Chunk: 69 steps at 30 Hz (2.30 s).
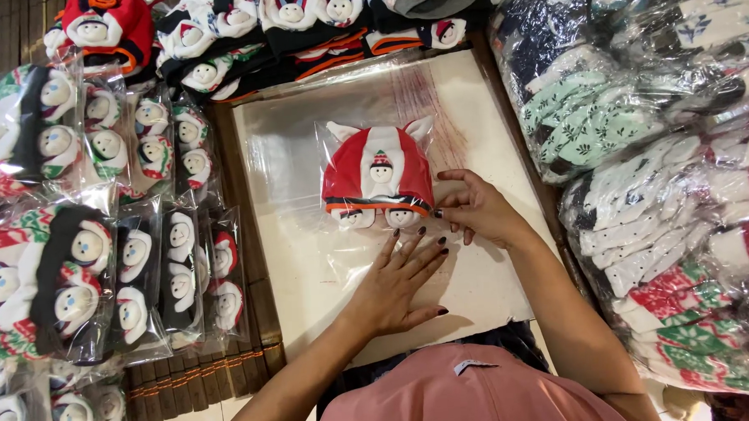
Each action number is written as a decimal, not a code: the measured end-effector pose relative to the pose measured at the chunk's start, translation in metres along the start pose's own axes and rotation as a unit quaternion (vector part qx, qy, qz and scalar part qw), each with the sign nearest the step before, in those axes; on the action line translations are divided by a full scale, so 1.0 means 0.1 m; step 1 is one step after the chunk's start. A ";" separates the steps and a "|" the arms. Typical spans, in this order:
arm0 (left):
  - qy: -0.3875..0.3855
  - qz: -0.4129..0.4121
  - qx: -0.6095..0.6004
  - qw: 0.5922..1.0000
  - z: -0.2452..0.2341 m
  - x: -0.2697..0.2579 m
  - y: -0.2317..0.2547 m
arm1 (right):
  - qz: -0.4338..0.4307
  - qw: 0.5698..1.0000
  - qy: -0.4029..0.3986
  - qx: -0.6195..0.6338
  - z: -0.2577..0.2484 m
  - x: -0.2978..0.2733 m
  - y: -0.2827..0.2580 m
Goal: Packaging small fabric items into clear plastic bags
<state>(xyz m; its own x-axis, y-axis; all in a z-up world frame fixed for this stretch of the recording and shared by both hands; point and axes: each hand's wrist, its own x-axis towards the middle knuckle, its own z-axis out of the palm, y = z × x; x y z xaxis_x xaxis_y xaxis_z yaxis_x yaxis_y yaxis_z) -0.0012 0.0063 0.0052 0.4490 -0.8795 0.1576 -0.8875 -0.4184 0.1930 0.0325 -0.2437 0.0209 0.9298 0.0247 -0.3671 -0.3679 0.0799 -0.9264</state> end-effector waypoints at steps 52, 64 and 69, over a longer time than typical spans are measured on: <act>0.180 -0.402 -0.656 0.613 -0.91 -0.26 -1.20 | 0.014 0.996 0.020 0.090 -0.09 -0.17 -0.56; 0.231 -0.399 -0.506 0.729 -0.27 -0.55 -0.82 | -0.105 0.987 0.109 0.062 -0.22 -0.07 0.31; 0.254 -0.455 -0.641 0.564 -0.13 -0.65 -0.58 | 0.003 0.995 0.086 0.052 -0.20 -0.20 0.34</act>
<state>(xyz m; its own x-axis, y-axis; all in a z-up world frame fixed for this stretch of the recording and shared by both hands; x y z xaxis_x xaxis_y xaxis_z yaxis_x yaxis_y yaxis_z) 0.0226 0.0909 -0.0034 0.9182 -0.1188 -0.3778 0.3927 0.1491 0.9075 0.0014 -0.2610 -0.0048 0.9093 -0.1454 -0.3900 -0.3626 0.1831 -0.9138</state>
